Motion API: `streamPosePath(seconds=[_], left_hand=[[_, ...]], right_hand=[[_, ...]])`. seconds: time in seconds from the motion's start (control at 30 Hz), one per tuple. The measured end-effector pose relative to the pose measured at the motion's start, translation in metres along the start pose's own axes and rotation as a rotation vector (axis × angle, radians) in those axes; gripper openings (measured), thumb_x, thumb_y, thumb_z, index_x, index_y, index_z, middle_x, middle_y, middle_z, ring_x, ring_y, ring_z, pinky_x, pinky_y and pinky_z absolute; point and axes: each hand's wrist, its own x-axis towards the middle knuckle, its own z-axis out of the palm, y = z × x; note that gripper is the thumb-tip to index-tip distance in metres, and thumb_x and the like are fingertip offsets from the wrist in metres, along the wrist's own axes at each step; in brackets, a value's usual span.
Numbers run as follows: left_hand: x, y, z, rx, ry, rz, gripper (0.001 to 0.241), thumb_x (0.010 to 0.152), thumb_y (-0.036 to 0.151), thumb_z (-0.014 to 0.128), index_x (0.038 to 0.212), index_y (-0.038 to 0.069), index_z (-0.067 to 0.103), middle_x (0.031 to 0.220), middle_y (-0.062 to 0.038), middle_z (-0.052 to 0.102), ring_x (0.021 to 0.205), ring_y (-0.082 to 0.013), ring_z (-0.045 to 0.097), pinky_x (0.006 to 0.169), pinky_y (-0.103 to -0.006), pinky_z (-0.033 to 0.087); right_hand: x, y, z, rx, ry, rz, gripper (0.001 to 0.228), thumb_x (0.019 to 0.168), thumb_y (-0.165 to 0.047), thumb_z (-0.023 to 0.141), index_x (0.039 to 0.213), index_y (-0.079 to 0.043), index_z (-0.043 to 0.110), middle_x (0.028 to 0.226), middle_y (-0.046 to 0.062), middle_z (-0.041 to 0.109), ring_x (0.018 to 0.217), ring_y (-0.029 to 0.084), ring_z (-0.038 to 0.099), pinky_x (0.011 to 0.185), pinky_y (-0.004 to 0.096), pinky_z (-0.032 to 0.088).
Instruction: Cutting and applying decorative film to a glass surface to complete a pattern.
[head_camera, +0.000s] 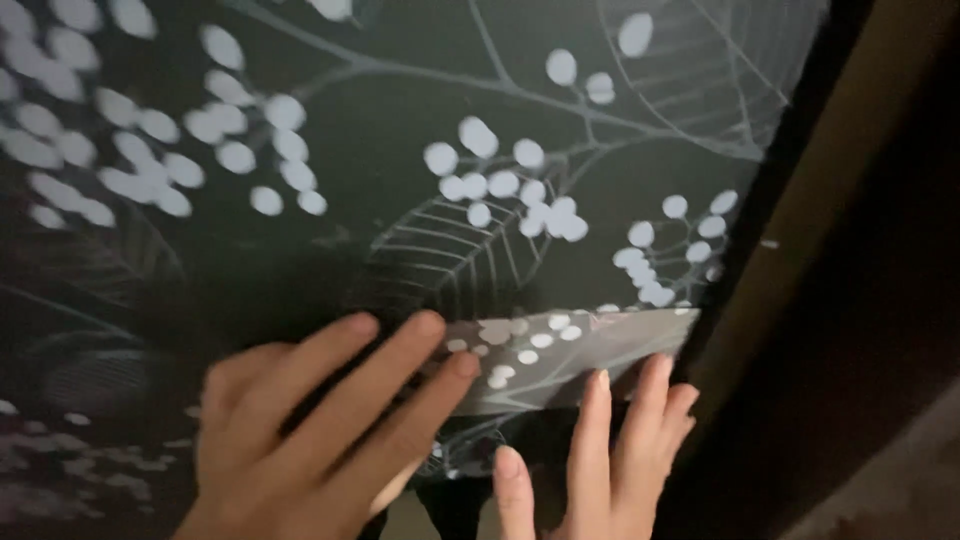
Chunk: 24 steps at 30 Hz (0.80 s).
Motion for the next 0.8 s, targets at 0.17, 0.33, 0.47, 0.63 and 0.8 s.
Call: streamPosePath(seconds=[0.17, 0.33, 0.47, 0.63, 0.8], left_hand=[[0.0044, 0.0032, -0.0001, -0.071, 0.070, -0.066, 0.042, 0.102, 0.050, 0.045, 0.123, 0.030, 0.076, 0.133, 0.005, 0.069, 0.120, -0.0183, 0.063, 0.096, -0.0386, 0.044], [-0.0002, -0.0025, 0.0030, -0.054, 0.073, -0.021, 0.048, 0.102, 0.056, 0.041, 0.124, 0.030, 0.076, 0.134, 0.003, 0.068, 0.121, -0.0192, 0.063, 0.093, -0.0387, 0.045], [0.0025, -0.0002, 0.0024, -0.083, 0.085, -0.050, 0.062, 0.100, 0.064, 0.030, 0.122, 0.029, 0.076, 0.132, 0.003, 0.070, 0.119, -0.0194, 0.064, 0.093, -0.0386, 0.045], [-0.0004, -0.0041, 0.0046, -0.046, 0.086, -0.023, 0.033, 0.104, 0.047, 0.054, 0.123, 0.032, 0.075, 0.133, 0.004, 0.068, 0.121, -0.0188, 0.062, 0.093, -0.0375, 0.045], [0.0005, -0.0030, 0.0038, -0.065, 0.102, -0.039, 0.049, 0.104, 0.054, 0.037, 0.123, 0.031, 0.075, 0.133, 0.004, 0.068, 0.121, -0.0190, 0.062, 0.092, -0.0372, 0.045]], right_hand=[[0.0031, -0.0061, 0.0028, -0.206, -0.008, 0.020, 0.078, 0.090, -0.047, 0.058, 0.150, 0.000, 0.047, 0.167, 0.030, 0.028, 0.158, 0.051, 0.022, 0.129, 0.064, 0.019], [0.0006, -0.0045, 0.0056, -0.160, 0.011, 0.014, 0.079, 0.090, -0.046, 0.058, 0.151, 0.001, 0.046, 0.168, 0.030, 0.027, 0.160, 0.051, 0.020, 0.130, 0.065, 0.018], [-0.0002, 0.0025, 0.0119, -0.099, 0.077, -0.024, 0.081, 0.087, -0.047, 0.060, 0.149, 0.003, 0.047, 0.167, 0.033, 0.028, 0.161, 0.051, 0.020, 0.134, 0.064, 0.016], [0.0007, -0.0030, 0.0072, -0.125, 0.030, -0.011, 0.082, 0.088, -0.046, 0.061, 0.152, 0.003, 0.044, 0.169, 0.031, 0.025, 0.161, 0.048, 0.017, 0.133, 0.062, 0.014], [-0.0002, 0.0010, 0.0086, -0.120, 0.025, -0.027, 0.083, 0.088, -0.044, 0.063, 0.153, 0.002, 0.042, 0.169, 0.032, 0.024, 0.162, 0.050, 0.016, 0.133, 0.063, 0.014]])
